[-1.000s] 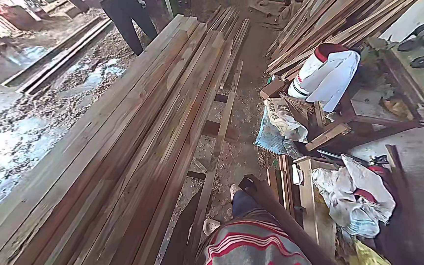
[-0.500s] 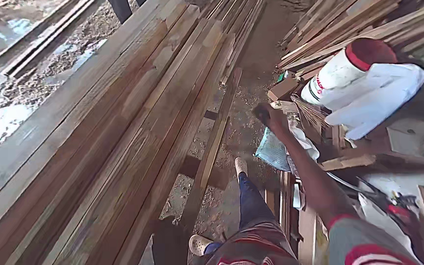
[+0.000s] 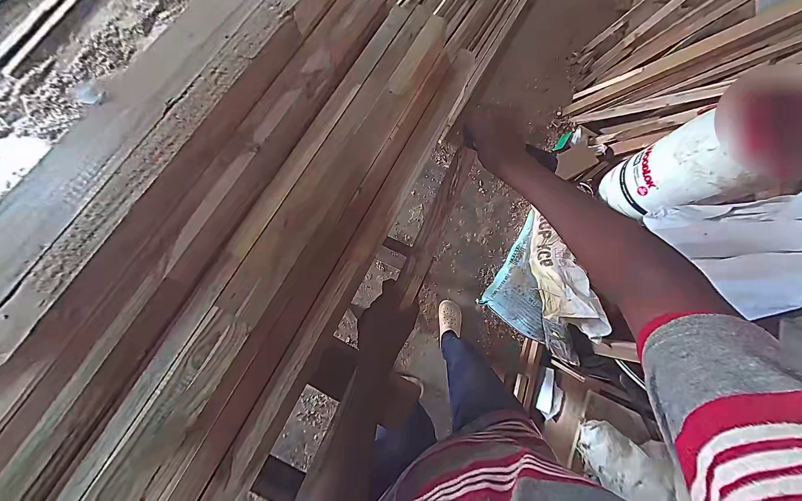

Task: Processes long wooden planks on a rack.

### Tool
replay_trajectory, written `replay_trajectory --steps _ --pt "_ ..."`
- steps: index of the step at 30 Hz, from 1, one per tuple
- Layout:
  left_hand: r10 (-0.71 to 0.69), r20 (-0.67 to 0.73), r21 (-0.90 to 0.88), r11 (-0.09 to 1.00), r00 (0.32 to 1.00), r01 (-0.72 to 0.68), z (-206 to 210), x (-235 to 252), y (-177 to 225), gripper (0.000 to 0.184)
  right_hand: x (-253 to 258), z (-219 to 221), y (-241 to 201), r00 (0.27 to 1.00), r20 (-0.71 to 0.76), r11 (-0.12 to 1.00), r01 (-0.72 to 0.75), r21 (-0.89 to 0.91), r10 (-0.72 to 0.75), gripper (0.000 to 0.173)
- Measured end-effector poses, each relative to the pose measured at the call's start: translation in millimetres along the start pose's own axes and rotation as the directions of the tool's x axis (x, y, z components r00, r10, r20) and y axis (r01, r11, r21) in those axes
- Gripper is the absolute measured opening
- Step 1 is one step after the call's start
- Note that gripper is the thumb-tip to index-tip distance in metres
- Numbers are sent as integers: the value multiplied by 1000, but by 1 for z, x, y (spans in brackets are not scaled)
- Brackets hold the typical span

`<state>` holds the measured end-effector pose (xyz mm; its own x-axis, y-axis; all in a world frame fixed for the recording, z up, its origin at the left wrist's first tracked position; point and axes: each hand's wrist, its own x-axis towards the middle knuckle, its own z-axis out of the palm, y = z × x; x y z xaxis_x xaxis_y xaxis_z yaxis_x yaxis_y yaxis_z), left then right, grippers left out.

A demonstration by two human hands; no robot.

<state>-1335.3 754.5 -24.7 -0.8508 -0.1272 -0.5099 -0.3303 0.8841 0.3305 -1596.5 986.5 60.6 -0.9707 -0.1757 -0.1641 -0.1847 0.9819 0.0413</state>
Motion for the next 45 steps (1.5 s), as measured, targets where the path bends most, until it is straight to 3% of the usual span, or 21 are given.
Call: replay_trajectory --steps 3,6,8,10,12,16,19,26,29,31,33,37,41,45 --pt "-1 38 -15 1000 999 2 -7 -3 6 61 -6 -10 -10 997 75 998 22 -54 -18 33" --pt "13 62 -12 1000 998 -12 -9 -6 4 60 -22 3 -24 997 39 987 66 -144 -61 30" --pt "19 113 -19 1000 993 -17 -9 -13 4 60 -32 10 -20 997 19 982 83 -172 -80 37" --pt "15 133 -27 1000 991 -11 -3 -24 -3 62 -43 12 -10 992 88 987 97 -124 -86 42" --pt "20 108 -36 999 994 -16 5 -31 -9 63 -50 8 0 984 151 989 113 -92 -99 37" --pt "14 91 1 1000 996 -14 7 -35 -8 62 -55 -4 11 990 119 998 -69 2 69 34" --pt "6 93 9 1000 996 -6 6 -33 -7 62 -42 4 6 982 92 986 -162 -43 165 35" --pt "30 73 15 999 997 -32 7 -34 -8 64 -75 14 -8 991 120 993 70 -94 -58 43" --pt "31 86 10 999 996 -32 9 -34 -9 63 -63 5 -2 996 70 997 -58 -55 61 28" --pt "35 94 5 999 995 -35 11 -35 -9 64 -63 9 -16 991 114 996 -67 -65 74 38" --pt "33 83 5 999 996 -33 8 -33 -8 63 -68 12 -27 993 118 990 12 -144 5 51" --pt "30 102 5 1000 994 -31 7 -35 -8 63 -102 13 -31 974 162 973 182 -138 -160 48" --pt "36 92 5 999 995 -37 8 -34 -9 64 -74 0 -18 996 81 995 -41 -90 48 35" --pt "41 95 -6 999 995 -40 8 -35 -9 63 -80 12 -39 989 135 989 -37 -141 56 56"
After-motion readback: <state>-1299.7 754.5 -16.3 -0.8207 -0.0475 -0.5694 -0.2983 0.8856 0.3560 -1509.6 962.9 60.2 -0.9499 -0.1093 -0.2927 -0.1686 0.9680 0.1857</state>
